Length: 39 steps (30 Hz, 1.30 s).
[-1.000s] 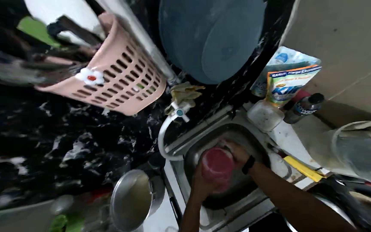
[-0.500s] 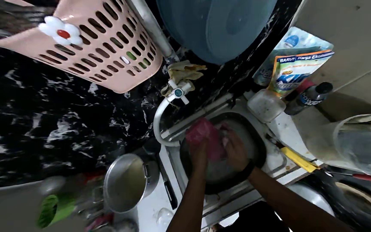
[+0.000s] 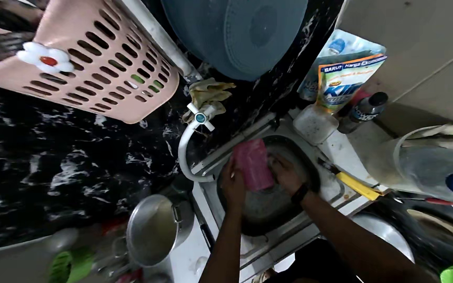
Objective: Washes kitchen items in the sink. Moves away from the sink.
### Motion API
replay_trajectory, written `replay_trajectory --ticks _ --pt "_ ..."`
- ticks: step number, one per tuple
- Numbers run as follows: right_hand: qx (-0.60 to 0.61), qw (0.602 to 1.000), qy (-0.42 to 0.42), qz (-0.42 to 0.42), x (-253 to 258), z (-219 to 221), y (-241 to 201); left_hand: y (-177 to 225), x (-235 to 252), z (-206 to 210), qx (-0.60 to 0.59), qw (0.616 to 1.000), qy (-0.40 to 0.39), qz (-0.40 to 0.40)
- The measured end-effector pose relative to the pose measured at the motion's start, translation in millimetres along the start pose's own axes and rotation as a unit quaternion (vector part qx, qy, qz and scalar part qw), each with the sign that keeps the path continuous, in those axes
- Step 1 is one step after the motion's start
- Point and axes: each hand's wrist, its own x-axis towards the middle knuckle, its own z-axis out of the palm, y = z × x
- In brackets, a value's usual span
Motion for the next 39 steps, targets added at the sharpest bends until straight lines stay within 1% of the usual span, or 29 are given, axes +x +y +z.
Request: replay_trajectory --ticks 1,3,4,5,6,7,9,10,11,13,14,15,16,18,20,21,22,23,24,25,27,28,30,32,33,35,36,38,39 --pt "-0.057 0.996 0.015 -0.065 -2.3 7.9 1.7 8.7 1.0 0.3 -0.001 0.999 -0.027 -0.038" --pt "-0.141 0.967 0.042 -0.207 -7.3 24.3 8.2 29.8 -0.8 1.8 -0.02 0.988 -0.086 -0.128" --pt "-0.163 0.953 0.05 -0.252 -6.0 28.8 9.1 32.7 0.9 3.9 -0.038 0.984 -0.08 -0.152" --pt "-0.168 0.948 0.055 -0.264 -3.8 30.3 6.4 31.3 3.3 4.9 -0.062 0.982 -0.069 -0.164" --pt "-0.154 0.958 0.053 -0.236 -3.6 28.6 0.7 28.4 3.4 4.2 -0.089 0.979 -0.061 -0.173" --pt "-0.115 0.977 0.044 -0.175 -4.7 24.6 -7.3 26.6 0.3 2.0 -0.116 0.974 -0.059 -0.184" --pt "0.028 0.999 0.02 -0.015 0.0 13.0 -22.7 32.6 -8.5 0.2 -0.152 0.964 -0.06 -0.208" --pt "0.111 0.992 0.011 0.053 3.3 9.0 -23.1 37.7 -16.0 -0.2 -0.154 0.962 -0.068 -0.214" --pt "0.17 0.981 0.006 0.09 5.3 6.7 -20.5 37.1 -20.9 0.7 -0.145 0.966 -0.074 -0.199" --pt "0.179 0.98 0.021 0.087 7.3 4.2 -19.4 22.7 -15.2 0.4 -0.112 0.984 -0.073 -0.116" --pt "0.136 0.988 0.042 0.062 6.6 3.0 -20.3 11.7 -7.5 -1.6 -0.095 0.991 -0.073 -0.054" --pt "0.077 0.995 0.062 0.029 5.5 2.0 -20.9 7.8 0.0 -5.1 -0.089 0.992 -0.084 -0.022" --pt "0.01 0.997 0.075 -0.02 4.3 2.2 -21.3 11.8 5.3 -8.9 -0.091 0.989 -0.114 -0.028" --pt "-0.113 0.98 0.084 -0.139 1.2 8.4 -15.6 23.2 8.7 -10.3 -0.099 0.975 -0.174 -0.096" --pt "-0.188 0.946 0.073 -0.253 1.5 21.7 -5.2 28.5 6.9 -0.9 -0.148 0.967 -0.135 -0.155" --pt "-0.191 0.934 0.071 -0.295 2.7 28.5 -1.7 29.6 5.2 3.2 -0.18 0.963 -0.1 -0.175" --pt "-0.179 0.932 0.067 -0.31 3.9 32.1 -2.1 28.4 3.8 5.1 -0.207 0.956 -0.073 -0.194" --pt "-0.154 0.944 0.057 -0.285 4.4 31.1 -7.3 26.9 2.5 4.9 -0.228 0.948 -0.06 -0.213" --pt "-0.117 0.968 0.04 -0.219 4.0 26.5 -16.2 24.5 -0.2 2.3 -0.246 0.94 -0.061 -0.229" --pt "-0.071 0.989 0.016 -0.126 3.5 20.6 -24.9 23.4 -6.3 -3.3 -0.257 0.931 -0.072 -0.248" --pt "0.02 0.999 -0.028 0.039 7.1 12.1 -32.2 25.6 -17.4 -12.7 -0.255 0.924 -0.085 -0.271" --pt "0.058 0.994 -0.032 0.081 7.7 11.4 -31.8 23.7 -17.8 -14.2 -0.25 0.927 -0.086 -0.266" --pt "0.109 0.99 -0.017 0.09 6.4 13.8 -26.7 11.1 -6.4 -14.9 -0.203 0.953 -0.09 -0.206" --pt "0.068 0.998 0.001 0.015 1.8 15.6 -18.9 -6.6 12.4 -16.3 -0.146 0.977 -0.088 -0.124" --pt "0.02 0.999 0.016 -0.041 1.3 17.9 -13.7 -10.0 18.2 -17.9 -0.128 0.981 -0.102 -0.106" --pt "-0.083 0.98 0.025 -0.177 1.2 25.7 -1.5 -1.5 19.2 -18.2 -0.109 0.973 -0.154 -0.13" --pt "-0.125 0.964 0.015 -0.233 -0.1 30.9 3.9 3.9 15.4 -16.8 -0.109 0.968 -0.16 -0.158" --pt "-0.157 0.943 0.001 -0.293 0.0 39.1 7.2 7.4 10.0 -13.1 -0.13 0.963 -0.118 -0.204" --pt "-0.143 0.948 -0.005 -0.284 1.3 39.4 5.0 10.1 7.6 -13.6 -0.146 0.96 -0.094 -0.218"
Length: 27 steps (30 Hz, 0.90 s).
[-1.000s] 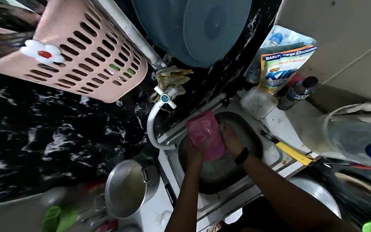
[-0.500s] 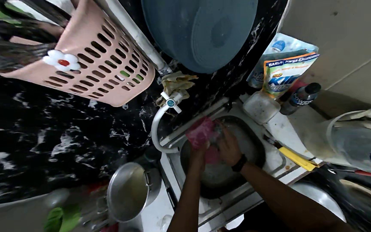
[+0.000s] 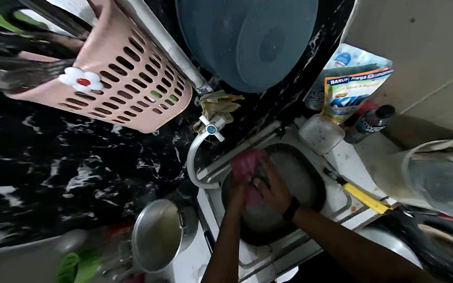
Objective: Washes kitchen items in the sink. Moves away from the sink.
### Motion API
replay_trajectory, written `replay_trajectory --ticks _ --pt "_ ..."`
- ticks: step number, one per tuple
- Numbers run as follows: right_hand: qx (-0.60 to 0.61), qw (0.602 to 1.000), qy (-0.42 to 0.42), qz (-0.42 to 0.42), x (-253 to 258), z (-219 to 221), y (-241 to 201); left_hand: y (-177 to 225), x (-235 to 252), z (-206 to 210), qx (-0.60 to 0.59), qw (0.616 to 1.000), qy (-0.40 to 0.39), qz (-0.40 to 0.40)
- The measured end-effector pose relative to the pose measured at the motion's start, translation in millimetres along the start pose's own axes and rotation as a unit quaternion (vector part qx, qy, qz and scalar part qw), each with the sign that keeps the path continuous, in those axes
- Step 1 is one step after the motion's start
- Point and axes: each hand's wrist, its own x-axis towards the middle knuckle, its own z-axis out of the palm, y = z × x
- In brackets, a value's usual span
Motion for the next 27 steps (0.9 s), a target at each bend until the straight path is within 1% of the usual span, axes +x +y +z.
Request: replay_trajectory --ticks 1,2,4,5,6,8,9,11,12,13,14,15,16,18,19,21,22,24,25,26,27 --pt "0.038 0.998 -0.003 0.047 2.5 -3.3 -2.4 1.8 -5.4 -0.5 -0.013 1.0 0.015 -0.009" --pt "0.085 0.989 -0.004 0.124 5.2 -8.8 -6.3 4.0 -13.2 -1.5 -0.019 0.999 0.02 -0.024" --pt "0.163 0.949 -0.028 0.27 7.6 -20.5 -9.3 6.7 -26.6 -3.7 -0.026 0.999 -0.005 -0.046" --pt "0.181 0.932 -0.022 0.314 8.1 -22.6 -8.2 5.4 -27.0 -4.4 -0.031 0.998 -0.024 -0.042" --pt "0.183 0.925 -0.01 0.333 9.6 -24.0 -7.2 4.1 -24.4 -4.9 -0.033 0.998 -0.04 -0.037" --pt "0.167 0.926 0.019 0.338 13.2 -28.0 -13.0 1.2 -20.6 -7.4 -0.011 0.997 -0.068 -0.038" --pt "0.153 0.933 0.042 0.322 17.3 -29.3 -15.0 1.0 -19.0 -7.7 0.014 0.996 -0.08 -0.04" --pt "0.105 0.963 0.044 0.245 27.5 -33.7 -13.7 5.0 -16.5 -4.8 0.098 0.99 -0.101 -0.022" --pt "0.051 0.983 0.012 0.176 31.6 -34.3 -9.9 8.4 -15.1 -3.3 0.15 0.983 -0.104 -0.009" --pt "-0.022 0.994 -0.044 0.102 34.0 -33.9 -8.0 11.7 -14.6 -2.6 0.206 0.973 -0.105 0.004" --pt "-0.097 0.989 -0.104 0.051 36.6 -31.8 -11.2 14.7 -13.4 -2.6 0.258 0.96 -0.103 0.018" --pt "-0.167 0.971 -0.167 0.024 40.4 -30.0 -19.5 17.3 -11.7 -2.7 0.3 0.948 -0.104 0.033" --pt "-0.223 0.948 -0.226 0.017 44.7 -27.7 -27.4 18.1 -10.6 -2.7 0.335 0.935 -0.107 0.042" --pt "-0.285 0.909 -0.302 0.022 54.4 -20.8 -37.0 17.8 -10.5 -2.5 0.396 0.911 -0.107 0.032" --pt "-0.294 0.9 -0.319 0.037 61.3 -17.8 -40.2 17.8 -9.2 -1.4 0.417 0.902 -0.105 0.028" --pt "-0.266 0.895 -0.34 0.107 77.0 -15.5 -46.8 17.8 -11.3 1.7 0.423 0.9 -0.101 0.032" --pt "-0.246 0.896 -0.341 0.142 84.6 -16.5 -46.9 18.9 -14.0 2.6 0.414 0.903 -0.105 0.039" --pt "-0.202 0.906 -0.333 0.165 96.6 -20.2 -22.8 19.4 -20.5 2.5 0.388 0.912 -0.119 0.057" --pt "-0.169 0.905 -0.339 0.195 100.4 -28.6 -16.0 17.8 -22.7 0.7 0.357 0.924 -0.121 0.06" --pt "-0.107 0.908 -0.328 0.24 98.8 -38.3 -9.6 15.5 -24.7 -1.8 0.313 0.941 -0.116 0.053" --pt "-0.014 0.915 -0.281 0.29 91.2 -43.4 3.4 12.0 -25.4 -4.2 0.258 0.96 -0.1 0.034"
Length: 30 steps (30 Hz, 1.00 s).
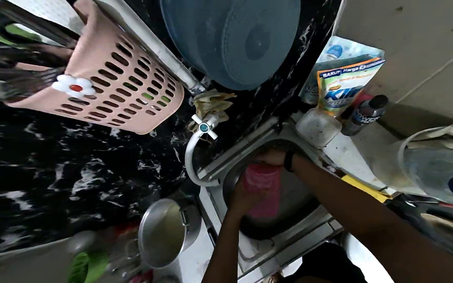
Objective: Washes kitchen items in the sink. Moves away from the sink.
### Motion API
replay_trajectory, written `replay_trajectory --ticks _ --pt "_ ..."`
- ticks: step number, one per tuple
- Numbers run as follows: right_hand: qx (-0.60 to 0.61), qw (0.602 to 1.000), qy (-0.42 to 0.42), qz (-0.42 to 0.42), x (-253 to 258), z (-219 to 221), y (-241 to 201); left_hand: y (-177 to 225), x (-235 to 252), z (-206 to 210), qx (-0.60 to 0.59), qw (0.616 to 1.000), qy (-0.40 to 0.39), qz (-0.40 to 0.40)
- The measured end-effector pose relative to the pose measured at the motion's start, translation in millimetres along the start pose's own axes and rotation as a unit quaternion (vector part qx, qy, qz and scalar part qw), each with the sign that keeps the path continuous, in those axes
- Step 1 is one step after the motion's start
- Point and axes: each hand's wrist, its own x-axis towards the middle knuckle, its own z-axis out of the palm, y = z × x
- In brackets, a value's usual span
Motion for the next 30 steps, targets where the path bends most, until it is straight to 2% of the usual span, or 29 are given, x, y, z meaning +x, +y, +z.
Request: replay_trajectory --ticks 1,3,5,6,10,12,14,16,18,21,23,28,30 --pt "0.135 0.99 0.033 0.008 0.9 6.3 20.0 -5.2 0.0 2.8 -0.073 0.997 0.028 -0.02" --pt "0.312 0.943 0.114 0.013 -11.6 35.5 36.6 -9.7 8.5 15.3 -0.232 0.964 0.112 -0.07" --pt "0.398 0.896 0.196 0.001 -27.9 67.1 36.5 -13.6 22.3 22.3 -0.327 0.929 0.155 -0.078" --pt "0.405 0.889 0.211 -0.027 -30.8 72.9 38.0 -15.5 28.7 23.9 -0.363 0.916 0.16 -0.066" --pt "0.303 0.915 0.244 -0.105 -49.4 57.2 41.7 -8.4 30.3 36.8 -0.506 0.847 0.155 -0.045" --pt "0.303 0.898 0.296 -0.117 -54.1 44.1 48.5 -9.0 34.9 43.6 -0.573 0.807 0.143 -0.032" --pt "0.338 0.882 0.307 -0.12 -46.2 38.1 62.1 -12.8 38.1 47.3 -0.604 0.783 0.144 -0.041" --pt "0.34 0.896 0.261 -0.117 -39.0 39.6 67.5 -11.8 39.0 52.7 -0.597 0.786 0.145 -0.063" --pt "0.265 0.94 0.192 -0.093 -42.7 39.0 57.7 -5.1 36.1 56.9 -0.597 0.787 0.14 -0.071" --pt "0.074 0.971 0.217 -0.069 -44.9 30.6 53.4 -2.0 29.3 53.0 -0.591 0.791 0.136 -0.086" --pt "0.017 0.975 0.218 -0.036 -41.4 27.7 56.2 -2.1 25.3 47.7 -0.587 0.791 0.142 -0.099" --pt "0.168 0.969 0.18 0.021 -36.0 42.3 56.7 -11.5 26.1 43.2 -0.646 0.752 0.122 -0.04" --pt "0.169 0.967 0.19 0.016 -39.1 49.1 59.2 -20.4 27.2 38.9 -0.639 0.763 0.098 -0.031"
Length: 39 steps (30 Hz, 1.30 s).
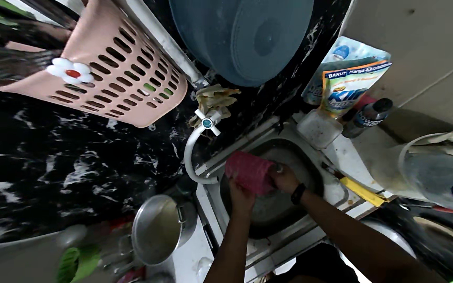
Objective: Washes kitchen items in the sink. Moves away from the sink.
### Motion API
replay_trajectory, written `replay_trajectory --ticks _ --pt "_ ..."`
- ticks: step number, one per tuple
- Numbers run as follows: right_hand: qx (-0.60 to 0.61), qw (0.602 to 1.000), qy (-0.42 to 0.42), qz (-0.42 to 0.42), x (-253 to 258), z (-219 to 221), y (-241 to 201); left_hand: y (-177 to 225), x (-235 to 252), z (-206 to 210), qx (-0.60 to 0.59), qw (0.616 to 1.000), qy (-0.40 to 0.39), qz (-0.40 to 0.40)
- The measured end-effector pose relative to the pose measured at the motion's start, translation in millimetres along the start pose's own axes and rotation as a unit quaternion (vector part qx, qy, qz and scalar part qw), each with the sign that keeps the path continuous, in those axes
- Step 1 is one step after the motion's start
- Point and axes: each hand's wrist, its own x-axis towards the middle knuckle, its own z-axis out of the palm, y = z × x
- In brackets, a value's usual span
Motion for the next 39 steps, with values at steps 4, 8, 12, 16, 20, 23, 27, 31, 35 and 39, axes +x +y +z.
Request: replay_trajectory --ticks 4,8,12,16,20,23,27,31,35,39 --pt "-0.229 0.968 -0.004 -0.099 -2.0 -12.2 -9.2 14.9 4.6 -6.2 0.097 0.994 -0.007 -0.042" --pt "-0.292 0.952 -0.031 -0.091 -6.7 -9.2 -18.5 9.2 6.6 -4.3 0.079 0.997 0.013 -0.001" --pt "-0.144 0.989 -0.032 -0.015 -5.2 -12.9 -21.2 -0.4 7.2 -0.8 -0.011 0.999 -0.011 0.048" --pt "-0.201 0.977 -0.043 -0.055 -18.9 -37.8 -39.2 -5.0 14.5 -1.2 -0.052 0.997 0.016 0.05" --pt "-0.223 0.965 -0.075 -0.119 -30.6 -49.4 -57.0 -8.1 17.3 -1.3 -0.03 0.998 0.044 0.046" --pt "-0.155 0.966 -0.132 -0.159 -39.0 -47.8 -77.1 -15.7 15.3 3.7 -0.04 0.998 0.042 0.028" --pt "-0.13 0.969 -0.11 -0.18 -37.1 -40.0 -72.0 -17.7 11.0 12.2 -0.083 0.997 0.013 0.002" --pt "-0.266 0.899 0.009 -0.346 -36.7 -28.9 -40.6 -4.9 2.7 30.8 -0.083 0.996 0.019 0.012" --pt "-0.38 0.758 0.058 -0.526 -15.0 -27.5 -35.9 0.3 0.9 40.6 -0.086 0.996 0.022 0.004" --pt "-0.454 0.779 -0.12 -0.417 -22.2 -21.7 -60.5 5.3 5.1 40.6 -0.064 0.998 0.02 0.002"
